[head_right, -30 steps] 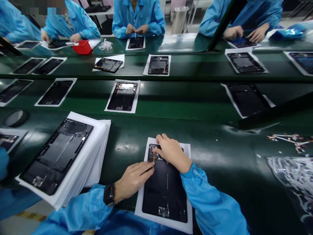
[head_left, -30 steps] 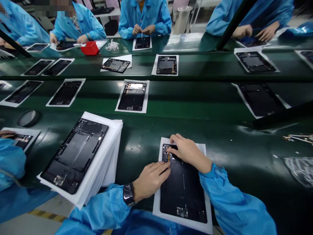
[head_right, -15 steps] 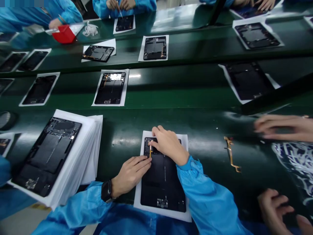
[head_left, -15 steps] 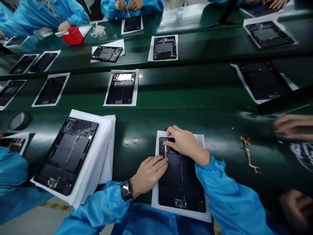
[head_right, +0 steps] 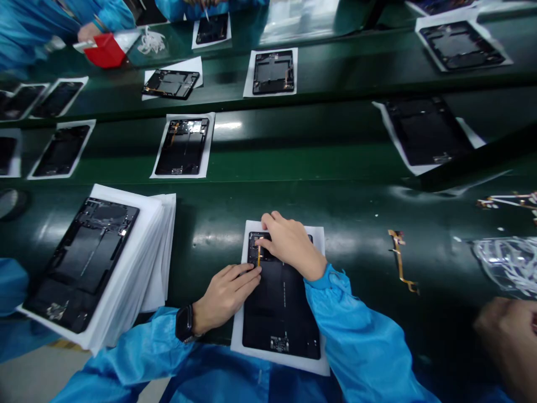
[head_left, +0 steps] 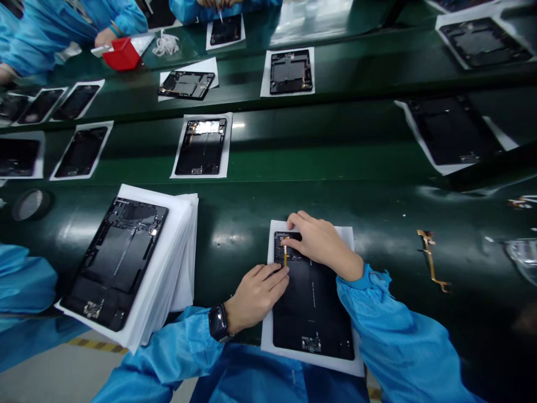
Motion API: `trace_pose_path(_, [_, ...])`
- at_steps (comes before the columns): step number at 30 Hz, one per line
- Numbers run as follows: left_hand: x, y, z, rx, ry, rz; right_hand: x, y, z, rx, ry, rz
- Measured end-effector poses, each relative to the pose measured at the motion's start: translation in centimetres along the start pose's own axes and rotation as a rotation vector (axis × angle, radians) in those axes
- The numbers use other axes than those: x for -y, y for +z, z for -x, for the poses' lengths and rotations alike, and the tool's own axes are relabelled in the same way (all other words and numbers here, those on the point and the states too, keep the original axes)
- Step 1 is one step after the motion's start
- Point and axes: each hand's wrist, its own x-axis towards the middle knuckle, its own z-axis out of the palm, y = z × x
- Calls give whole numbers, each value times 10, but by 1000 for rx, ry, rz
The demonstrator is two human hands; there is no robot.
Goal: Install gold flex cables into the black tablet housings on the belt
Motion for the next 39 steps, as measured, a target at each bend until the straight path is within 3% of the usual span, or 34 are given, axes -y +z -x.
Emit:
trace_pose_path(9, [6,-11,-7,70,7,87,-3,-10,6,-35,-3,-78])
trace_pose_path(15, [16,-20,-19,190,-8,33,-6,-34,40,1,-51,-364])
trace_pose_path(19, [16,-25,-18,243,12,27,-2,-38,68,18,77,-413])
trace_pose_path(23, [18,-31,-14,242,64,65,-1,-27,93,28,176,-530])
trace_pose_path(28, [24,-33,-9,229,81,153,10,-3,115,-38,183,-596])
trace_pose_path(33, [31,-33,-5,240,89,277,37,15,122,-127,117,-471])
trace_pose_path(39, [34,-28,-2,173,12,393,63,26,106,-56,-56,-202])
